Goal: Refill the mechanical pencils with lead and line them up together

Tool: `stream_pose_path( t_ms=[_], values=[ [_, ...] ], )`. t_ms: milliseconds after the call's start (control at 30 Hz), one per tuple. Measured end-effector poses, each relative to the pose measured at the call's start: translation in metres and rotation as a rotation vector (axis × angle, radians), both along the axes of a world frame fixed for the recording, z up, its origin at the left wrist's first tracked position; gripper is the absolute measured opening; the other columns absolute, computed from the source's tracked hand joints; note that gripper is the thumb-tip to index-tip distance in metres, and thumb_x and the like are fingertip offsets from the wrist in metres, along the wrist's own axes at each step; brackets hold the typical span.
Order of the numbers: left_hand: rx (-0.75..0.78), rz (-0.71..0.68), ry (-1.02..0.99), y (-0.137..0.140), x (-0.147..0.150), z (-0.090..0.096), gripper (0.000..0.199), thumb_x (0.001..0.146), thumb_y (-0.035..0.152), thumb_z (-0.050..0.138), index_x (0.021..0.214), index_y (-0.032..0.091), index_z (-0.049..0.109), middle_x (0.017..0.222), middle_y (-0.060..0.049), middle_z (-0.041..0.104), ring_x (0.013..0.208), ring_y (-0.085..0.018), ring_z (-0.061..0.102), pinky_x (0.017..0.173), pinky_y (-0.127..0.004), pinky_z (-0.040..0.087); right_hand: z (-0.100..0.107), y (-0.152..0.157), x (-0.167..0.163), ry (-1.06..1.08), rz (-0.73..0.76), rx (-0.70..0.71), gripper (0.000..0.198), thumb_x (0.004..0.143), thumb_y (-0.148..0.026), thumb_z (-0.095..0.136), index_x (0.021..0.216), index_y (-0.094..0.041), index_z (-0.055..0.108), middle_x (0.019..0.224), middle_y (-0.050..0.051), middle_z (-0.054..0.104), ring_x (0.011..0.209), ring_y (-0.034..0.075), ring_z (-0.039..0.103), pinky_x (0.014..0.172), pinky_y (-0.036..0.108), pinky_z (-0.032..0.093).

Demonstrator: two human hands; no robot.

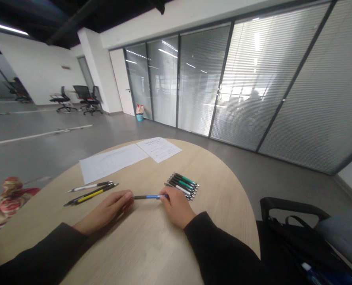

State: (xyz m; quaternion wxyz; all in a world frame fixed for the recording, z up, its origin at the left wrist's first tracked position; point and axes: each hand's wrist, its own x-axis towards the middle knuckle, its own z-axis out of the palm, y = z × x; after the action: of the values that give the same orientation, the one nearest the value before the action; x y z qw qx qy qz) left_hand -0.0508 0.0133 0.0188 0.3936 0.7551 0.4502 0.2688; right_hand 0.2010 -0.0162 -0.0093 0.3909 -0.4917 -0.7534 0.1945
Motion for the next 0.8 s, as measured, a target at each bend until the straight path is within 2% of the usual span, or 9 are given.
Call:
stream_pose_path(
  t_ms=[300, 567, 700, 800],
  values=[
    [0.035, 0.021, 0.032, 0.0, 0.001, 0.005, 0.045, 0.085, 0.058, 0.053, 0.063, 0.019, 0.055, 0.056, 0.003, 0.048, 0.055, -0.015, 0.041, 0.054, -0.025, 0.031, -0.002, -0.002, -0.001, 0.003, 0.039, -0.024, 0.012, 0.09, -0.015, 0.056, 0.091, -0.018, 0.067, 0.081, 0.001, 0.067, 0.073, 0.015, 0.057, 0.067, 0.025, 0.038],
    [-0.01, 0.099, -0.122, 0.001, 0.003, 0.002, 0.04, 0.081, 0.057, 0.057, 0.068, 0.019, 0.056, 0.058, 0.004, 0.048, 0.055, -0.013, 0.041, 0.054, -0.023, 0.032, -0.002, -0.008, -0.007, -0.034, 0.095, -0.087, 0.011, 0.091, -0.017, 0.055, 0.094, -0.02, 0.065, 0.076, 0.0, 0.065, 0.069, 0.015, 0.057, 0.066, 0.025, 0.04],
    [-0.04, 0.162, -0.218, 0.005, 0.003, -0.003, 0.039, 0.08, 0.056, 0.06, 0.072, 0.018, 0.057, 0.061, 0.003, 0.051, 0.055, -0.013, 0.044, 0.054, -0.023, 0.034, -0.002, -0.012, -0.011, -0.054, 0.112, -0.017, 0.023, 0.089, -0.012, 0.053, 0.11, -0.02, 0.062, 0.097, 0.005, 0.068, 0.089, 0.019, 0.062, 0.083, 0.03, 0.045],
    [-0.063, 0.23, -0.249, 0.006, 0.003, -0.004, 0.038, 0.079, 0.054, 0.061, 0.072, 0.017, 0.057, 0.062, 0.003, 0.052, 0.054, -0.012, 0.044, 0.053, -0.023, 0.035, 0.0, -0.016, -0.015, -0.08, 0.195, 0.041, 0.038, 0.091, -0.009, 0.048, 0.126, -0.021, 0.055, 0.116, 0.008, 0.065, 0.106, 0.021, 0.06, 0.095, 0.032, 0.044]
  ],
)
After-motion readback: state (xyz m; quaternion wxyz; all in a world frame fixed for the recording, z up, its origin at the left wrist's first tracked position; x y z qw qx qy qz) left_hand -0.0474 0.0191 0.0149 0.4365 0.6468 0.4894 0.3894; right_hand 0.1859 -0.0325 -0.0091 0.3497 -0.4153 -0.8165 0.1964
